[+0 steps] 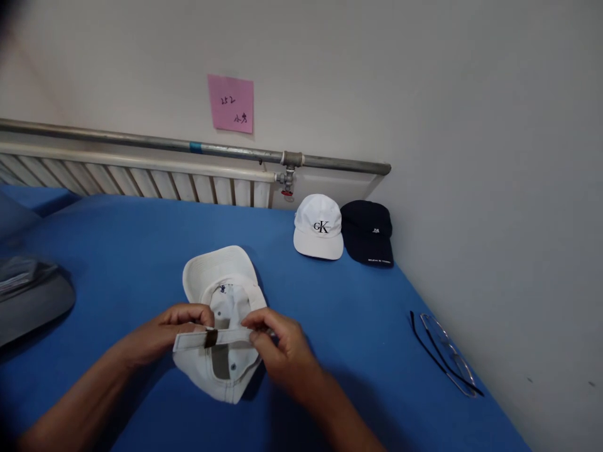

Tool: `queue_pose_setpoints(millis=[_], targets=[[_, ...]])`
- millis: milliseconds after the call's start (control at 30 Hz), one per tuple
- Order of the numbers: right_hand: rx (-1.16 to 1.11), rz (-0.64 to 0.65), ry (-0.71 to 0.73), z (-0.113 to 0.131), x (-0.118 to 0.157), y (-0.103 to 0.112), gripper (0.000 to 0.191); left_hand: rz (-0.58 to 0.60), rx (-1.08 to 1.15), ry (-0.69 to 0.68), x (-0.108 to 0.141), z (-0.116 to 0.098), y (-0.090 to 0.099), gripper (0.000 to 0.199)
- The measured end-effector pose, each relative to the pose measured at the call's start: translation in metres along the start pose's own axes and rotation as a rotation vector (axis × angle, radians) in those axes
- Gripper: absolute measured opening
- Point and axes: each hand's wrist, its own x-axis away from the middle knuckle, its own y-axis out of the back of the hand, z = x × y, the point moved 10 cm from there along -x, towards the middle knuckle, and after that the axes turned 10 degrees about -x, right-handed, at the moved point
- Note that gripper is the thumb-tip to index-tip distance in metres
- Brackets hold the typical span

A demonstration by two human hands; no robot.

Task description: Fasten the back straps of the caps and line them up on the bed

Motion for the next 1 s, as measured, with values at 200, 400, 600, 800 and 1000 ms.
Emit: queue_pose_setpoints(millis=[200,400,600,800,1000], targets=[[0.331,0.071,0.489,0.055,0.021,-0.031,0.037,-0.009,-0.093,-0.027,0.002,-0.013,-0.012,0.033],[0.23,0.125,0.369,0.042,0.019,-0.039,0.032,0.037,-0.142,-0.07,0.005,-0.018,-0.02,0.034],[0.234,0.139,0.359,0.037,0.019,-0.038,0.029,0.017,-0.268,-0.099,0.009,-0.018,-0.012,0.042],[0.257,0.171,0.272,0.028,0.014,-0.036,0.02,0.098,-0.223,-0.071,0.007,-0.009,-0.019,0.071],[0.257,0.196,0.265,0.022,0.013,-0.038,0.014,0.117,-0.304,-0.065,0.009,-0.013,-0.02,0.073]])
